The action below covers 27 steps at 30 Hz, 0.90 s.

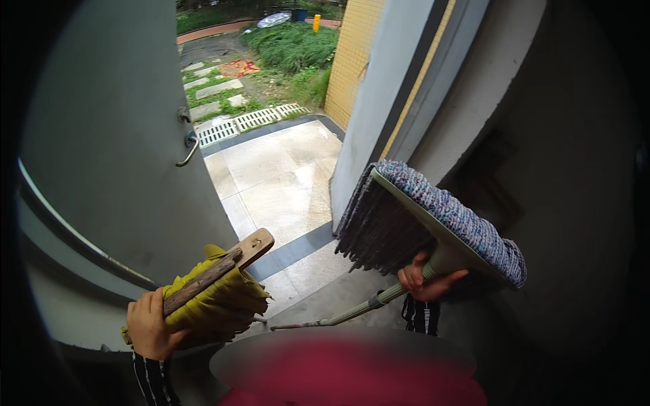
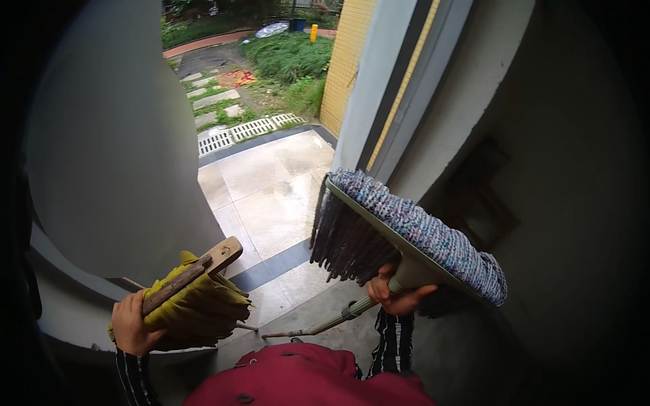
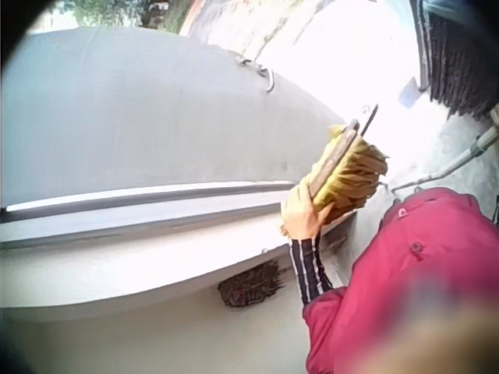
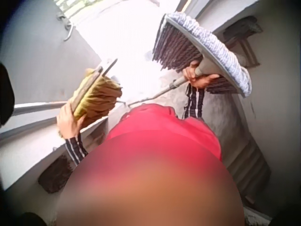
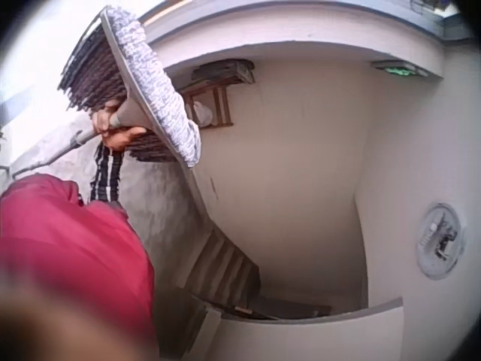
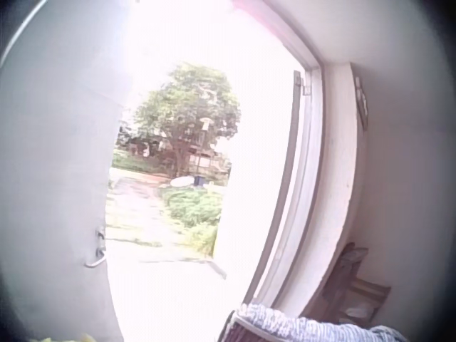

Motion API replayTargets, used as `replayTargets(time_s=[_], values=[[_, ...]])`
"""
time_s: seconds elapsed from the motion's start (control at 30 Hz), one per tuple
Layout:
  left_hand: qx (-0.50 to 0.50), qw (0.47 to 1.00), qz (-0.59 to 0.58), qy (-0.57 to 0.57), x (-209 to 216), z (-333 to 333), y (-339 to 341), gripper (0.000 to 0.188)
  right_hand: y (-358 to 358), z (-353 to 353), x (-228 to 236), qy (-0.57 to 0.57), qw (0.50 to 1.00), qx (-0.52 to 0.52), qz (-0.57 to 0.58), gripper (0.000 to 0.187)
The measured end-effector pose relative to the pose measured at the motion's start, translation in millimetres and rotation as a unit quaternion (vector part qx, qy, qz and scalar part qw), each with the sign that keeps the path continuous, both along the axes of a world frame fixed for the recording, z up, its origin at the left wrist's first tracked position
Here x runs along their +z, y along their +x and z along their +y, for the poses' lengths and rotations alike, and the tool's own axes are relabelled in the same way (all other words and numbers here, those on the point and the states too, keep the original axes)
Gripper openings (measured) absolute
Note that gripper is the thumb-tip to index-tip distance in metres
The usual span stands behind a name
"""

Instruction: The person assembles a mop by attaching the mop head to the handle. They then pick up a broom and a bucket and walk outside.

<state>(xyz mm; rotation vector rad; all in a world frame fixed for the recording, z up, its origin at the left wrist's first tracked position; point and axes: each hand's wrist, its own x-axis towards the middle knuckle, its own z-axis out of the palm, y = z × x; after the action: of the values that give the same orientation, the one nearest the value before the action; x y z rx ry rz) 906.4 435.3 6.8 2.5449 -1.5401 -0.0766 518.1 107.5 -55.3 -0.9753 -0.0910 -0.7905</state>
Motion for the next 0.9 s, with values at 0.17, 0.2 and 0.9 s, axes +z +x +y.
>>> replayTargets(time_s=[0.17, 0.2, 0.9], values=[[-0.018, 0.999, -0.032, -0.025, 19.2, 39.1, -3.7, 0.079, 1.7, -5.2, -0.8, 0.014, 0.999, 0.038, -0.015, 0.103], [-0.008, 0.999, -0.046, -0.015, 24.8, 53.5, -5.5, 0.082, 1.5, -3.6, -0.1, 0.015, 0.999, 0.048, -0.006, 0.099], [0.344, 0.927, -0.143, -0.034, -87.7, 232.6, 5.3, 0.065, 126.7, -81.4, -71.9, 0.015, 0.996, 0.084, 0.002, 0.098]])
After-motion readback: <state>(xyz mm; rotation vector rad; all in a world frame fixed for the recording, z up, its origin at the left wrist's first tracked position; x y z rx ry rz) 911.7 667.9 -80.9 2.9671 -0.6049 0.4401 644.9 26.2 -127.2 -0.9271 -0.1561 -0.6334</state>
